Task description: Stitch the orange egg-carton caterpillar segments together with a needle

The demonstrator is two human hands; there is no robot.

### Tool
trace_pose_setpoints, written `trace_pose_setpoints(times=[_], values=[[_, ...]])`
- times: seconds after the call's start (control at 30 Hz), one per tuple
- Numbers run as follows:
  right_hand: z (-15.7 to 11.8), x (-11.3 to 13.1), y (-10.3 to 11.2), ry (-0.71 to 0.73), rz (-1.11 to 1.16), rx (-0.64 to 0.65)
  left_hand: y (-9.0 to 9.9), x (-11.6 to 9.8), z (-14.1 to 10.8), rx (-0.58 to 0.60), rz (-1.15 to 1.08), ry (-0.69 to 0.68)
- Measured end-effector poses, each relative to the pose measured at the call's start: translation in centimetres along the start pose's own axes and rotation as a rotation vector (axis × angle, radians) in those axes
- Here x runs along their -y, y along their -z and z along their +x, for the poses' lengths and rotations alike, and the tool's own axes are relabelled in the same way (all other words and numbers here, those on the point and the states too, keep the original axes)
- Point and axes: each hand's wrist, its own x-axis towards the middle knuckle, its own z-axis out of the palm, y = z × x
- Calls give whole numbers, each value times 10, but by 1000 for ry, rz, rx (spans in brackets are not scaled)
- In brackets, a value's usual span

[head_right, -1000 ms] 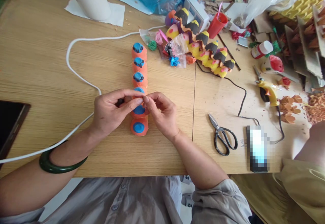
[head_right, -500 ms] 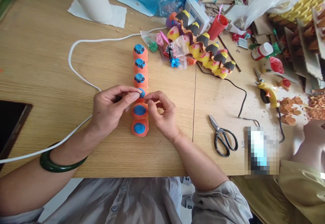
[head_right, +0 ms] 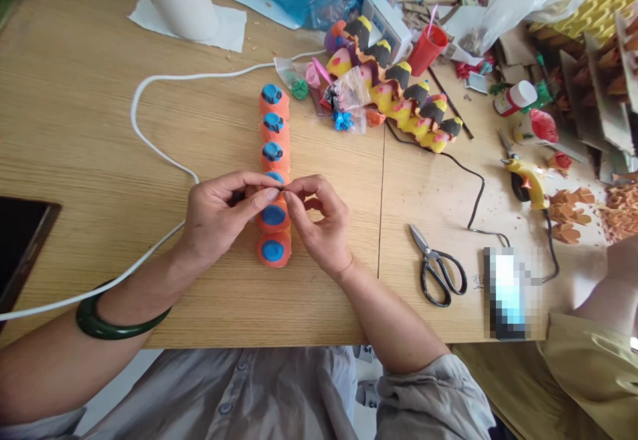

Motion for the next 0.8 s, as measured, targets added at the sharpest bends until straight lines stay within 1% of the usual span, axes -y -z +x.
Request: trace_pose_setpoints(times=[0.4,0.7,0.8], values=[[0,0,-1,80,-93,-21,1,0,2,27,14,27],[2,7,0,207,-249,-24,0,0,1,36,21,43],[3,7,1,277,-290,-12,0,0,1,40,13,37]])
